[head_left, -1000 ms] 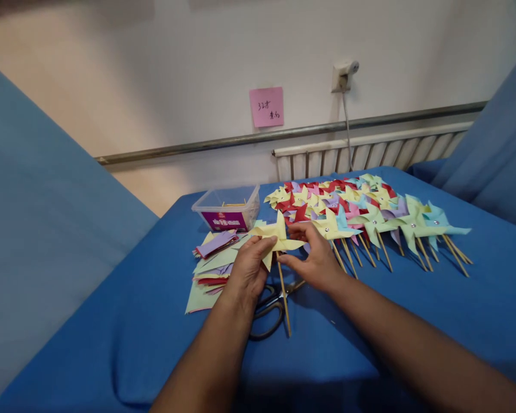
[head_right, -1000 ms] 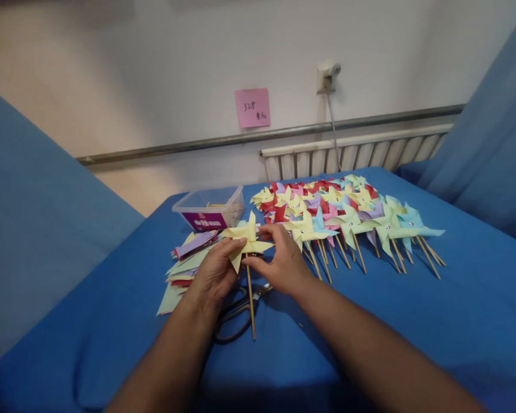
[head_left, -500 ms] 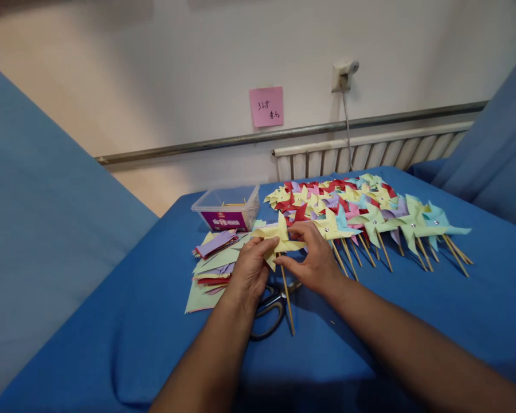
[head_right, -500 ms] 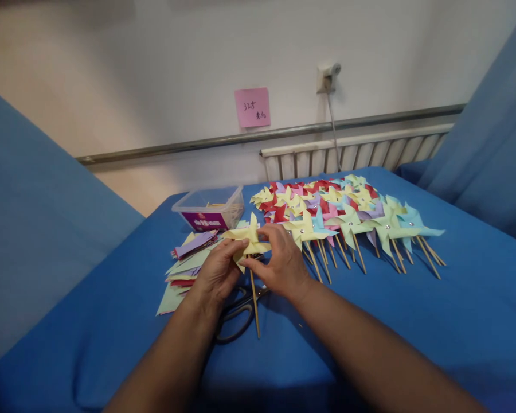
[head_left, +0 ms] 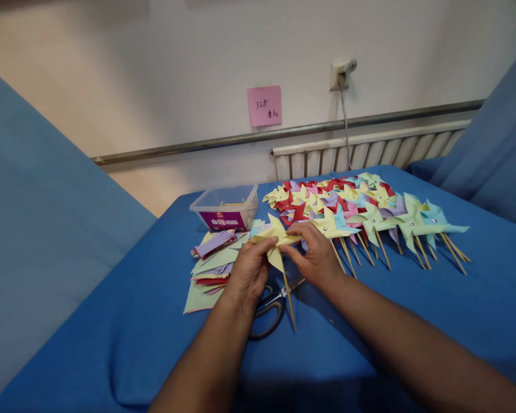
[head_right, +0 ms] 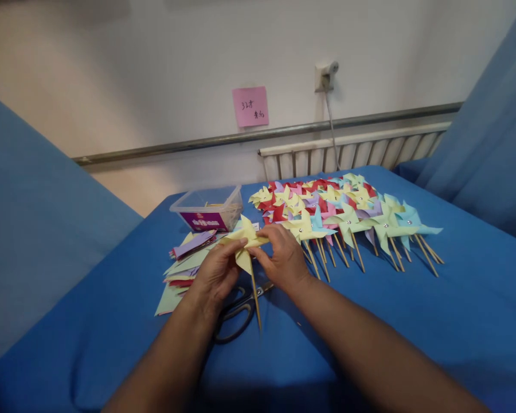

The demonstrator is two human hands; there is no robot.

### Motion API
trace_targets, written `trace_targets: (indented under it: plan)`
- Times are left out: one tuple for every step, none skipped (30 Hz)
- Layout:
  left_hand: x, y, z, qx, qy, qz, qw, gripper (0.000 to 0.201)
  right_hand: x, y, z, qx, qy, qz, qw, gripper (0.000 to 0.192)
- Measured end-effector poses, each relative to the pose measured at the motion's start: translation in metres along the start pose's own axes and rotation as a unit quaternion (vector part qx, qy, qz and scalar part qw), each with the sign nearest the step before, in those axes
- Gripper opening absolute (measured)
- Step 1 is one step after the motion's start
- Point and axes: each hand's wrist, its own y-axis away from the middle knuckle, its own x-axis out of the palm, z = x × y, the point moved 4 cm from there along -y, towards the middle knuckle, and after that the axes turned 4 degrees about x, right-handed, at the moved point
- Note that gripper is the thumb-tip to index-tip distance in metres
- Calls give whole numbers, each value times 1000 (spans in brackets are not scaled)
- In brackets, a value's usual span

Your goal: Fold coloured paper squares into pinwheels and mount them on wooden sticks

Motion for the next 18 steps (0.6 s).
trace_targets:
  plan:
    - [0, 0, -1, 1, 4, -1, 1000, 32, 0, 0, 0, 2, -9, 2, 1000, 20]
    - [0, 0, -2, 2, 7, -1, 1000, 34, 0, 0, -1, 5, -19, 4, 1000, 19]
    - [0, 0, -2, 3, 9, 0, 1000, 35, 0, 0, -1, 10, -31, 4, 999, 17]
    - [-1, 0, -3, 2, 8, 1, 1000, 36, -1, 0, -1, 18, -45, 4, 999, 15]
    - [-1, 0, -3, -1, 5, 1, 1000, 36, -1, 0, -2, 28, -60, 3, 998, 13]
    - [-2, -1, -3, -4, 3, 1, 1000, 35, -1, 0, -2, 39, -76, 2, 996, 11]
    - [-2, -1, -2, -5, 2, 2, 1000, 34, -1, 0, -2, 52, -92, 1, 994, 11]
    - [-2, -1, -2, -5, 2, 5, 1000, 33, -1, 0, -2, 67, -108, -1, 992, 13]
    - [-2, -1, -2, -5, 2, 10, 1000, 32, -1, 1, -2, 81, -123, -1, 989, 18]
    - [-2, -1, -2, -5, 3, 16, 1000, 31, 0, 1, -2, 95, -136, -1, 986, 24]
    - [-1, -1, -2, -4, 4, 23, 1000, 30, 0, 1, -3, 106, -148, 0, 983, 30]
    - [-1, -1, -2, -4, 5, 27, 1000, 29, 1, 2, -3, 115, -160, 2, 980, 32]
    - [-1, -2, -1, -6, 4, 29, 1000, 28, 2, 2, -3, 123, -173, 3, 977, 30]
    - [-1, -2, -1, -7, 3, 29, 1000, 27, 3, 3, -4, 131, -184, 5, 974, 23]
    - [-2, -2, -1, -9, 2, 27, 1000, 26, 4, 3, -5, 138, -193, 5, 971, 16]
    - [-2, -2, 0, -10, 1, 26, 1000, 25, 4, 4, -6, 146, -200, 4, 969, 11]
    - [-2, -2, 0, -11, 2, 25, 1000, 26, 4, 4, -7, 153, -204, 2, 967, 8]
    - [-3, -2, 0, -12, 2, 25, 1000, 27, 4, 5, -7, 160, -209, -1, 965, 8]
